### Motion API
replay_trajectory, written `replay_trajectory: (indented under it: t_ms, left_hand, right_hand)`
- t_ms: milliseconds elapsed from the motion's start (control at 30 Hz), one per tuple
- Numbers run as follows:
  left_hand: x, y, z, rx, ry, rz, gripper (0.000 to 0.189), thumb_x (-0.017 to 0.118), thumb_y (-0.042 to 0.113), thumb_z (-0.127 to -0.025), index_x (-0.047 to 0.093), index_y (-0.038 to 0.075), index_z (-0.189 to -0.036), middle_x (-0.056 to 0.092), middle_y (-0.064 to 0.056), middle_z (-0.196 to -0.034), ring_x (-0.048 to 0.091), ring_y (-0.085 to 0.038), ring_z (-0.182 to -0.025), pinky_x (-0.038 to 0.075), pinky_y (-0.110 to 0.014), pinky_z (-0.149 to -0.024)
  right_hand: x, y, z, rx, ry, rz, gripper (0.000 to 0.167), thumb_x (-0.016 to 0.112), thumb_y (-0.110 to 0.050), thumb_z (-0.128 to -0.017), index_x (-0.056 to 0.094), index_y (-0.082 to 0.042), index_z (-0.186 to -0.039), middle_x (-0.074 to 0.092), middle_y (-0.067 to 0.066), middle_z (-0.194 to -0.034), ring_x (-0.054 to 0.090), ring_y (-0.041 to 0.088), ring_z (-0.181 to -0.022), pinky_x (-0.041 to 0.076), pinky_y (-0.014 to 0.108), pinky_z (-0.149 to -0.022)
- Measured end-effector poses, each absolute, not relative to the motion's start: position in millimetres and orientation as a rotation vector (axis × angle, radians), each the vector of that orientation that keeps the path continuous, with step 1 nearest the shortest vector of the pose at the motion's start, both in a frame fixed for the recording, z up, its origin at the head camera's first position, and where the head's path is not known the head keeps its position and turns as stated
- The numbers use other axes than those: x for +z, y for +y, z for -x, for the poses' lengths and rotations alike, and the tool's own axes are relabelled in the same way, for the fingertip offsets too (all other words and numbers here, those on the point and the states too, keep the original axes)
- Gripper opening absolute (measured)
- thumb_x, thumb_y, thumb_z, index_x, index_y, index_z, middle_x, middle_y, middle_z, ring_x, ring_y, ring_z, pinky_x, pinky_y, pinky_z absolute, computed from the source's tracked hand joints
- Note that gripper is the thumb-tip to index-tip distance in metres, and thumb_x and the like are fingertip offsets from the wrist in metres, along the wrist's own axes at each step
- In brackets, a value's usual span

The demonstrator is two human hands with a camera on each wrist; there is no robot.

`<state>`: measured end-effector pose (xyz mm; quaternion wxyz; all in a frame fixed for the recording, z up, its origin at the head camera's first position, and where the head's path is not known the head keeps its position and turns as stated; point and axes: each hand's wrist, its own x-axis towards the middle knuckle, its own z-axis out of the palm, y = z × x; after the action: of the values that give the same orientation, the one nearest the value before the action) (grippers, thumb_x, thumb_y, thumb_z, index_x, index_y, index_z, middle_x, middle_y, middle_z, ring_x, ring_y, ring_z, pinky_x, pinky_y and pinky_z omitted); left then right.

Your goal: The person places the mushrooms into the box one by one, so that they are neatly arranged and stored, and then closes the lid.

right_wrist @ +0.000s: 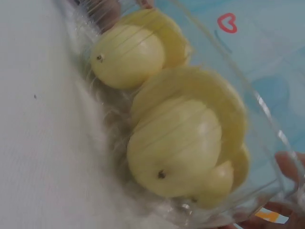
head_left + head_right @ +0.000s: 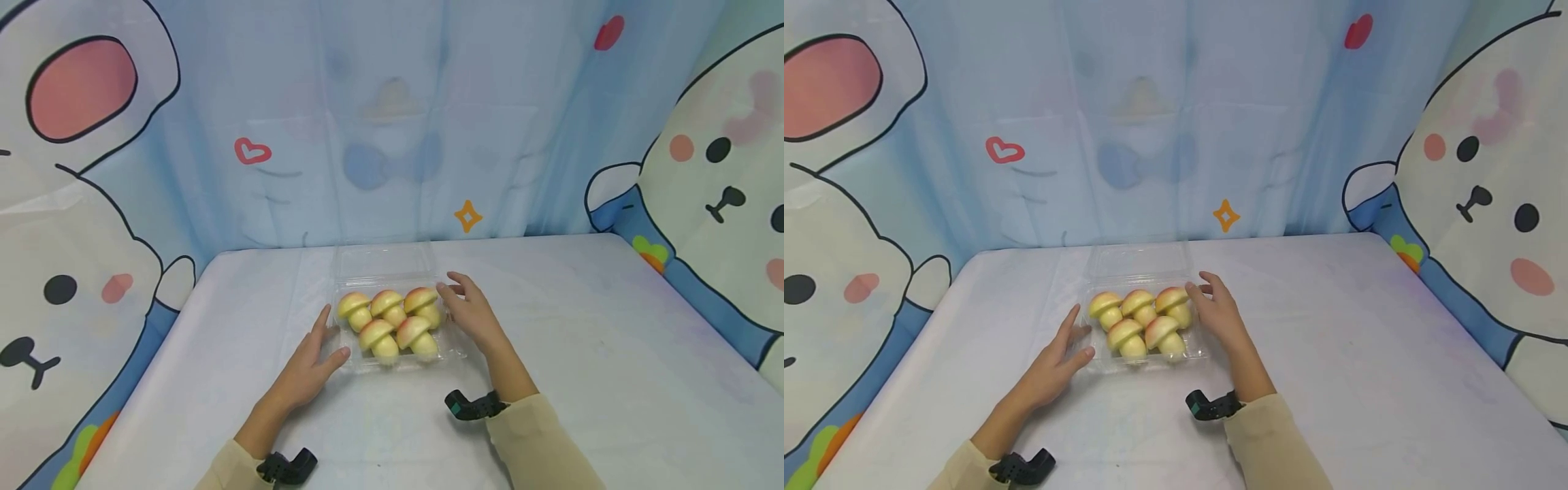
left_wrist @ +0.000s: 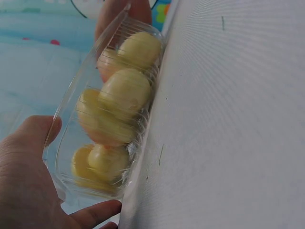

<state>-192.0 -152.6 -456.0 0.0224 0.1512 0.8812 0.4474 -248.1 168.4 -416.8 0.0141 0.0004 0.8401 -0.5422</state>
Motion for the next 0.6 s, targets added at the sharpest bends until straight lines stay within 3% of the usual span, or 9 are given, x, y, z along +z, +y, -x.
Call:
replay_trajectory:
  t_ms: [133,400,600]
  left_hand:
    - [-456,-153,192,1.389,2.727,-0.470,0.086,0.059,0.038,-0.103,0.005,0.020,-0.168,0.049,-0.020,-0.157,0.029,-0.042,-0.155,0.018,-0.068,-0.123]
    - [-456,-153,192,1.387,2.722,-0.473,0.088,0.059,0.043,-0.103,0.004,0.021,-0.168,0.049,-0.019,-0.157,0.030,-0.042,-0.155,0.020,-0.068,-0.123]
    - [-456,-153,192,1.396,2.720,-0.479,0.086,0.059,0.037,-0.104,0.004,0.021,-0.168,0.049,-0.021,-0.157,0.030,-0.042,-0.155,0.018,-0.068,-0.123]
  right_hand:
    - [-424,170,252,-1.793,2.509,-0.028,0.068,0.050,-0.047,-0.108,0.032,-0.010,-0.162,0.048,0.025,-0.152,0.052,0.040,-0.138,0.043,0.054,-0.112]
    - [-433,170,257,-1.915,2.402,-0.061,0.056,0.053,-0.033,-0.108,0.041,-0.009,-0.158,0.047,0.021,-0.156,0.047,0.035,-0.143,0.036,0.049,-0.120]
    - [-434,171,259,-2.017,2.331,-0.070,0.053,0.052,-0.025,-0.108,0.043,-0.005,-0.156,0.049,0.019,-0.155,0.046,0.031,-0.143,0.035,0.045,-0.122]
